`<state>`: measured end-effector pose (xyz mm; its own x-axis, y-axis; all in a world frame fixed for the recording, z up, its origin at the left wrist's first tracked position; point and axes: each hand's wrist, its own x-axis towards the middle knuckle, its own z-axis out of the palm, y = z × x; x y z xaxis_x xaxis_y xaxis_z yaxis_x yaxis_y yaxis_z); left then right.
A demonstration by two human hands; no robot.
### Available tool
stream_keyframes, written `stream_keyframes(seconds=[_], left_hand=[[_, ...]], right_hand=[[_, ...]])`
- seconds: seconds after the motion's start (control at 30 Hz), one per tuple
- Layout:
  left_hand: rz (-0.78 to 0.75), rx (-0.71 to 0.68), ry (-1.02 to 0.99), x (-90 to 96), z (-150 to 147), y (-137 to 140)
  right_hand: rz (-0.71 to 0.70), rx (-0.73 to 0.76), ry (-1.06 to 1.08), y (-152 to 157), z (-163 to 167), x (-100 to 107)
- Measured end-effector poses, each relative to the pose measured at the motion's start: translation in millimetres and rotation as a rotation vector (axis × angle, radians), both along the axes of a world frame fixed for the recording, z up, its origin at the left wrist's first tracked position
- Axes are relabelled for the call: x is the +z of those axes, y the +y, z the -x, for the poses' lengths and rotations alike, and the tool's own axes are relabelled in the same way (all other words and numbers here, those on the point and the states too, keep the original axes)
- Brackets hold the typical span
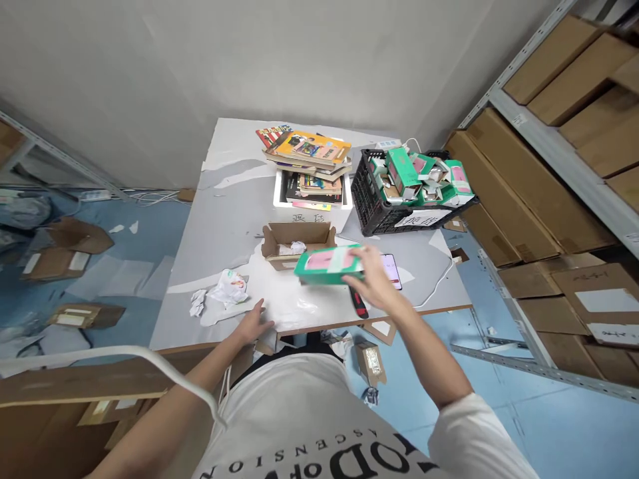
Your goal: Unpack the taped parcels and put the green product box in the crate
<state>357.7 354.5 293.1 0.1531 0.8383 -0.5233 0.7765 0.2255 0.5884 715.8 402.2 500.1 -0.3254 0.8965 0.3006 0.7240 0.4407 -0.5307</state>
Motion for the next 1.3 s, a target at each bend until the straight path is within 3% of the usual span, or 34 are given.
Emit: stream_keyframes(seconds=[0.1,0.17,0.27,0.37,0.47,0.57,0.77,0.93,1.03,1.13,1.23,1.3], left_hand=[[0.011,0.040,-0.008,-6.1,3.2,-10.8],[0.024,0.053,-0.014,-8.6,4.1,-16.6],[0.021,0.060,-0.008,-10.1,5.7,-21.3],[-0.064,0.102,0.049,-8.9,8.8,-22.3],[-0.161,0.155,0.107,-5.5,11.1,-20.3],[-0.212,0.164,0.119,-1.6,10.7,-13.7],[-0.352,0.156,0.122,-3.3,8.5,13.5],[-0.391,0.157,0.105,-2.6,7.4,46.4],[-0.378,0.187,0.055,2.1,3.6,71.0],[-0.341,0.232,-0.039,5.5,-5.7,95.9],[-0.313,0.239,-0.193,6.1,-20.3,111.4],[-0.341,0.273,-0.299,6.5,-29.3,111.2]], right_hand=[[-0.252,-0.331,0.207,31.8,-58.6,32.4],[-0.362,-0.566,0.269,71.1,-82.1,35.2],[-0.382,-0.857,0.286,142.1,-95.2,14.1],[-0.298,-1.058,0.267,200.4,-93.8,-19.4],[-0.183,-1.124,0.235,228.8,-88.8,-47.9],[-0.119,-1.159,0.175,232.9,-85.2,-64.1],[-0.024,-1.113,0.043,218.9,-92.5,-62.2],[-0.006,-0.828,0.007,186.3,-96.2,-62.1],[0.008,-0.740,0.021,149.3,-69.8,-93.9],[0.092,-0.621,0.079,107.8,-21.3,-147.8],[0.378,-0.373,0.357,77.7,26.2,-192.8],[0.463,-0.325,0.455,65.8,45.7,-205.1]])
